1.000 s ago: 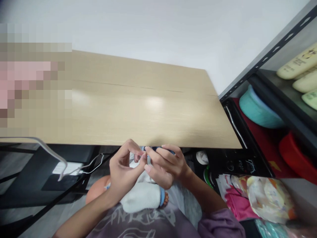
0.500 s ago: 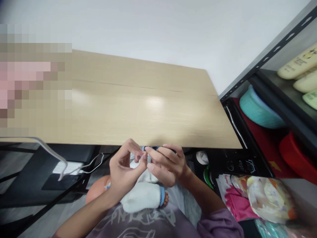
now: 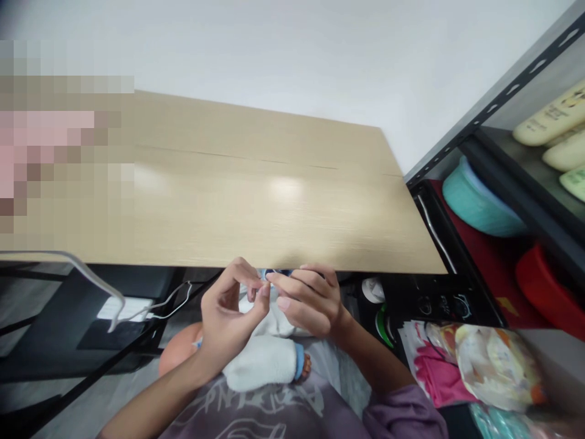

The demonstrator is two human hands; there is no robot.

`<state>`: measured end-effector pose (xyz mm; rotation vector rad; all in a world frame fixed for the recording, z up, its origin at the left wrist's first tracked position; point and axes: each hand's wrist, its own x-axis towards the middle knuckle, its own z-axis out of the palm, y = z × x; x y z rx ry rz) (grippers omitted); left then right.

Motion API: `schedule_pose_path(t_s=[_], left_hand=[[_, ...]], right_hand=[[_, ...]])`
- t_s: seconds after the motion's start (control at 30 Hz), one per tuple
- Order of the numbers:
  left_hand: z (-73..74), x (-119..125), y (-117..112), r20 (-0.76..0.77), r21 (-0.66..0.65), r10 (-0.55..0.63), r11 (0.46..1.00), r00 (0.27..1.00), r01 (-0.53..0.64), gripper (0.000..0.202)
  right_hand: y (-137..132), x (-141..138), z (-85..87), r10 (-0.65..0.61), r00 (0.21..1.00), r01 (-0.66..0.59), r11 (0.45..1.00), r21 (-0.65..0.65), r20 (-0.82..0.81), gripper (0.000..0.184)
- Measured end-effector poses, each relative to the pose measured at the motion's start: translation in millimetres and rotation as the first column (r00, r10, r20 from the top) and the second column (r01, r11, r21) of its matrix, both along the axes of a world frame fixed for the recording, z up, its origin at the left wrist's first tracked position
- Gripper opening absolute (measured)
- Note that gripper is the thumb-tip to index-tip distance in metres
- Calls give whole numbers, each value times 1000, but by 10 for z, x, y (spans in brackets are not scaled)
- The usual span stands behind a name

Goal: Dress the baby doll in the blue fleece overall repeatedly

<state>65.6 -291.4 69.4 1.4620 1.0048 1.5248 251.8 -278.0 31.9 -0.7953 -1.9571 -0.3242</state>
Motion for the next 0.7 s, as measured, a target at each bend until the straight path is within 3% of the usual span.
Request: schedule_pose_path(t_s=[0.37, 0.5, 0.7], left_hand=[[-15, -57, -3, 53, -13, -5, 1000, 999, 6, 12], [22, -77, -19, 81, -24, -91, 995, 993, 93, 15], [77, -92, -21, 122, -70, -170, 981, 978, 180, 2]], right_hand=[[-4, -164, 346, 39, 981, -49, 998, -48, -189, 45], [-10, -231, 442, 96, 957, -122, 989, -79, -275, 46], [-19, -242, 561, 146, 933, -204, 968, -148, -328, 53]])
